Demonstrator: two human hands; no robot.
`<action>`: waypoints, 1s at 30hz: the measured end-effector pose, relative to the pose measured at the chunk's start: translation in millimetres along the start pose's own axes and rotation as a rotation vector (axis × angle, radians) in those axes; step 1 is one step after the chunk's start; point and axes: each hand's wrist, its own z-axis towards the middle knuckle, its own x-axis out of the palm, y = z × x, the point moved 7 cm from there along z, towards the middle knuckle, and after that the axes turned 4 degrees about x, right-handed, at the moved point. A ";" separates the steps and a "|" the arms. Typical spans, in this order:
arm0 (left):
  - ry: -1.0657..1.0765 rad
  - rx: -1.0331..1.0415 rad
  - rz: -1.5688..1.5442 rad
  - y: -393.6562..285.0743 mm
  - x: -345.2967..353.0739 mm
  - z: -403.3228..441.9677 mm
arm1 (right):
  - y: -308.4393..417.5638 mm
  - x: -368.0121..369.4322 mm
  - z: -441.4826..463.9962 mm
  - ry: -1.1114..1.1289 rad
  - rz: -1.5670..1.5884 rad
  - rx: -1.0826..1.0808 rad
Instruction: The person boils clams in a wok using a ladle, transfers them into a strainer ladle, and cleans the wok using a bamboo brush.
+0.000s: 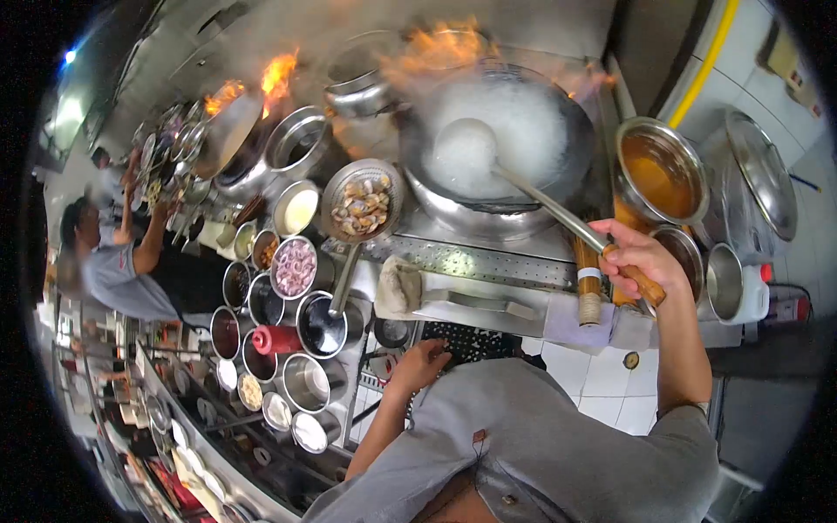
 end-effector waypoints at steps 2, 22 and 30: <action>0.021 -0.015 0.115 28.6 17.0 6.2 | -7.1 -6.7 -11.4 0.011 -0.035 -0.006; 0.042 0.271 0.208 311.8 128.3 -24.1 | -19.4 -6.3 -79.8 -0.133 -0.526 0.039; 0.026 0.107 0.377 334.7 145.2 -15.8 | 1.9 33.5 -52.5 -0.067 -0.195 0.012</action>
